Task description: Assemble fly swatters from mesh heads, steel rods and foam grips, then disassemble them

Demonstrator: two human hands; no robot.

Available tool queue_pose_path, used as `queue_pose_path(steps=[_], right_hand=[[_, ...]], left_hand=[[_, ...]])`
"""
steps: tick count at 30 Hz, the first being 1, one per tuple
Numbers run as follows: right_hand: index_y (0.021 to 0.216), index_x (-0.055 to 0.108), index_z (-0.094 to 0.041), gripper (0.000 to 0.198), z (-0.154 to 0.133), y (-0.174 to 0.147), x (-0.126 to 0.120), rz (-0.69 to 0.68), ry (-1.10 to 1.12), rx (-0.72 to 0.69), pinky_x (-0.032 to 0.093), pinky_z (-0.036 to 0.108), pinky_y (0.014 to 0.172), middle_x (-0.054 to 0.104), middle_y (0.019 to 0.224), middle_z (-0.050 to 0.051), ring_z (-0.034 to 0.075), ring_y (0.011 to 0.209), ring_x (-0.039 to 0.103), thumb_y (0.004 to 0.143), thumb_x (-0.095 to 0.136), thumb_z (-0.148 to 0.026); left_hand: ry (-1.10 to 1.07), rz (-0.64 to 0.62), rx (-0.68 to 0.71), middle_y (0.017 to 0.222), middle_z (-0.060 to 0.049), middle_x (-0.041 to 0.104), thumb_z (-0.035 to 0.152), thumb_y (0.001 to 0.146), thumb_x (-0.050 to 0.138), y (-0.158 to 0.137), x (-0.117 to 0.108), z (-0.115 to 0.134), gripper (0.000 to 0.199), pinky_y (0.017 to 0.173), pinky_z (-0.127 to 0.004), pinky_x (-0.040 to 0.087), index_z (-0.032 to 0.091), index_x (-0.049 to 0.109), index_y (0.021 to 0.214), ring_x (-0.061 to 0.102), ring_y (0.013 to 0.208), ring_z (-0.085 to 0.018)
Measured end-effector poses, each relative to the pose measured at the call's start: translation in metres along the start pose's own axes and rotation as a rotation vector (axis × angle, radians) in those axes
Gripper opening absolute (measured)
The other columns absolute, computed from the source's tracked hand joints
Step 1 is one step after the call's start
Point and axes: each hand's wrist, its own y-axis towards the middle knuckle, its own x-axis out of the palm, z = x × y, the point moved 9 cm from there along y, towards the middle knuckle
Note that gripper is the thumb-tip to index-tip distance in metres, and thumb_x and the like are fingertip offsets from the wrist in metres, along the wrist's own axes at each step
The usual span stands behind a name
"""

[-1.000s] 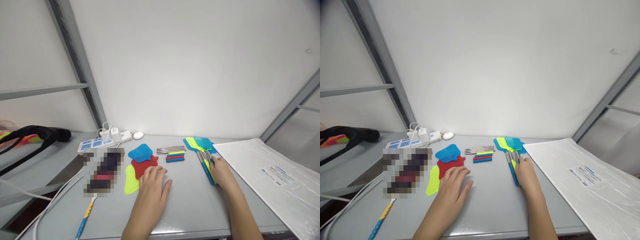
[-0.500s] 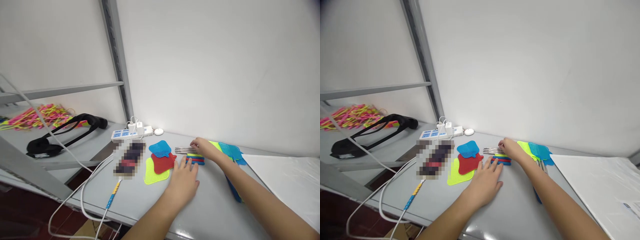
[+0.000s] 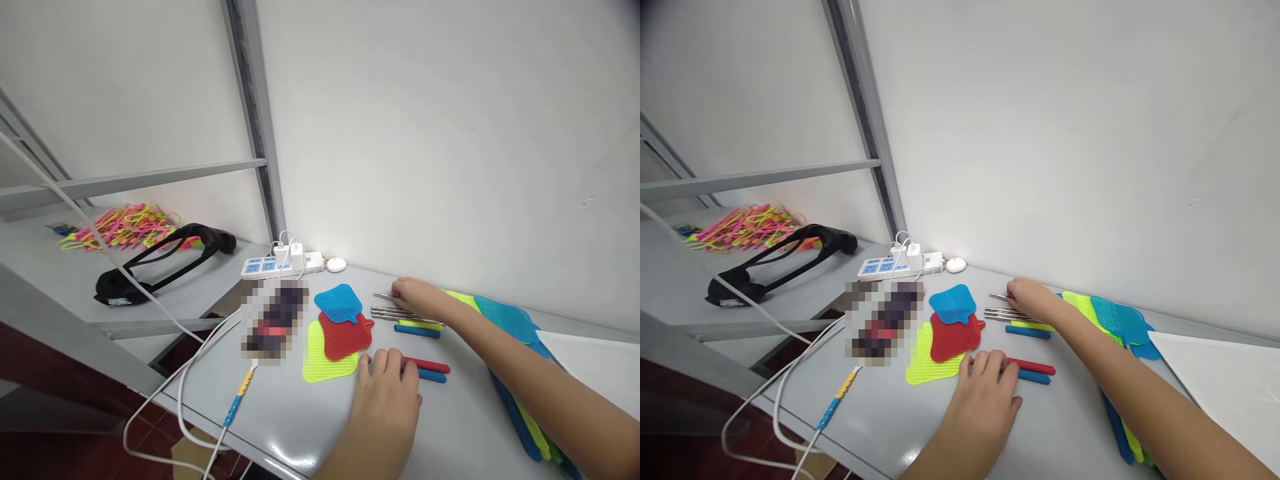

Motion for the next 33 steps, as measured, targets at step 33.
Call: queue_pose_path(steps=[33], right_hand=[[0.076,0.057,-0.025,0.015,-0.117,-0.176,-0.085,0.861,1.857,-0.052,0.017,0.022,0.040,0.015,0.048,-0.010,0.008,0.040,0.011,0.086,0.048,-0.018]], left_hand=[[-1.138,0.000,-0.300,0.073,0.004,0.039,0.044,0.099,0.036,-0.059,-0.017,-0.013,0.024,0.060,-0.026,0.033,0.022,0.045,0.103,0.037,0.062,-0.013]])
